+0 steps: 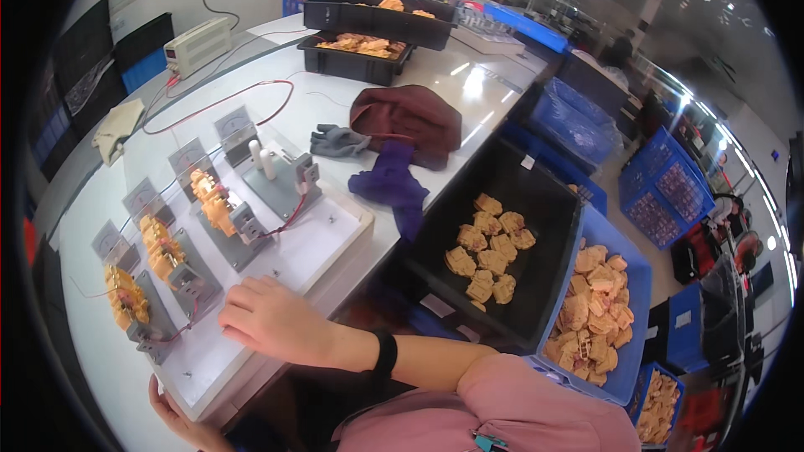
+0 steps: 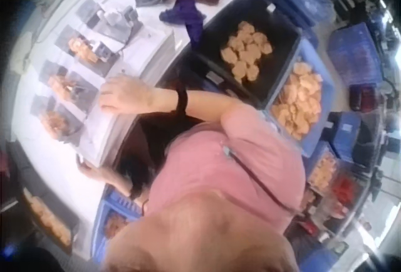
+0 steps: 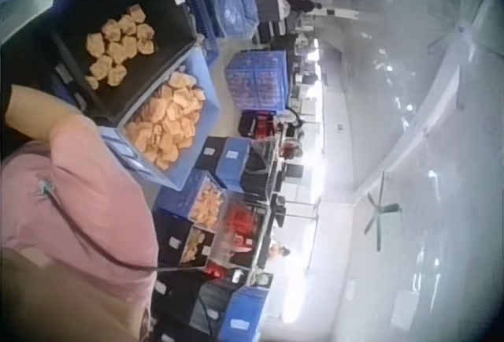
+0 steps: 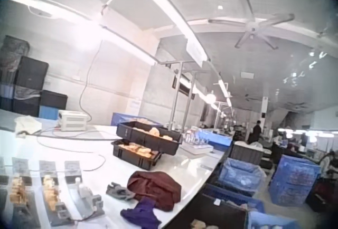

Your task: Testing the functionality of yellow plastic toy internal components using a multi-station test fixture.

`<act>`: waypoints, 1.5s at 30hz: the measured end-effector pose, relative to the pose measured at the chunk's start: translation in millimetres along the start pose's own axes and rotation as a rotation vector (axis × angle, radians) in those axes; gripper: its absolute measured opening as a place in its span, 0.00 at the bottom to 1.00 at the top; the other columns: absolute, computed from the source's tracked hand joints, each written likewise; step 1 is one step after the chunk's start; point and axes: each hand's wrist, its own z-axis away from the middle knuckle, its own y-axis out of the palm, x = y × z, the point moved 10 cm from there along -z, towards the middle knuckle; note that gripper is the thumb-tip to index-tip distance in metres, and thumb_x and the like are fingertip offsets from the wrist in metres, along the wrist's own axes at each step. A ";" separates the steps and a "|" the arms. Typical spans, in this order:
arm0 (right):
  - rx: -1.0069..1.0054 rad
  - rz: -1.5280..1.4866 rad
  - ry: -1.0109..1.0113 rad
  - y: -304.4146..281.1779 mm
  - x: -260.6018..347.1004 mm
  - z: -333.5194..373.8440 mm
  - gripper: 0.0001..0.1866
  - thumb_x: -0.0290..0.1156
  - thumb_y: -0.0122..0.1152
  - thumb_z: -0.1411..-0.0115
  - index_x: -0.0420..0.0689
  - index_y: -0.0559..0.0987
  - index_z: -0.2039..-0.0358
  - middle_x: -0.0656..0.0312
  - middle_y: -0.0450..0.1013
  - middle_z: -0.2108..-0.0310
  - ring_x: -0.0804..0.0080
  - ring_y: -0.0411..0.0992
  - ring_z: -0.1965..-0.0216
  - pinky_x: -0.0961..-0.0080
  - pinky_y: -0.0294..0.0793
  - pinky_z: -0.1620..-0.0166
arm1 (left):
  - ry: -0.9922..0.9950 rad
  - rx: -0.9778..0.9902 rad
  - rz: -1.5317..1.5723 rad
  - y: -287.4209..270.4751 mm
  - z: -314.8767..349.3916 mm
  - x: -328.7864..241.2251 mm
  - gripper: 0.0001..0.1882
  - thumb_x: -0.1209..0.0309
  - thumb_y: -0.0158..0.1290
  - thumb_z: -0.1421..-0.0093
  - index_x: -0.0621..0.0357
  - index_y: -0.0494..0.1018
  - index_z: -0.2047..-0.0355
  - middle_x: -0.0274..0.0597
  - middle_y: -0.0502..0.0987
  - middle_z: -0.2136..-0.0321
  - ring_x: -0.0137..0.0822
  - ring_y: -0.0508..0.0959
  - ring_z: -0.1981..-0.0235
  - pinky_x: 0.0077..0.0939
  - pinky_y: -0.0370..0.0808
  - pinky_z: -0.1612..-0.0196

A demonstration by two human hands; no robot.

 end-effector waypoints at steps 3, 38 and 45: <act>-0.005 0.016 0.008 1.2 -1.6 1.2 0.06 0.30 0.65 0.46 0.48 0.75 0.70 0.64 0.67 0.67 0.63 0.69 0.62 0.68 0.68 0.58 | -0.029 0.017 0.047 9.9 4.4 -10.7 0.26 0.65 0.46 0.33 0.56 0.59 0.36 0.46 0.75 0.51 0.42 0.76 0.51 0.38 0.76 0.49; 0.139 -0.017 0.110 11.3 -3.4 -13.3 0.05 0.31 0.66 0.44 0.48 0.77 0.70 0.64 0.69 0.72 0.61 0.70 0.66 0.65 0.67 0.61 | 0.087 -0.178 -0.222 3.9 19.4 -50.3 0.14 0.76 0.45 0.32 0.63 0.71 0.48 0.29 0.64 0.73 0.22 0.64 0.71 0.17 0.65 0.66; 0.139 -0.007 0.088 11.5 -4.1 -11.1 0.05 0.31 0.67 0.44 0.49 0.78 0.69 0.66 0.70 0.72 0.63 0.71 0.66 0.66 0.67 0.62 | 0.091 -0.143 -0.181 8.3 19.4 -51.0 0.14 0.77 0.45 0.32 0.64 0.71 0.47 0.27 0.62 0.74 0.20 0.61 0.72 0.15 0.62 0.67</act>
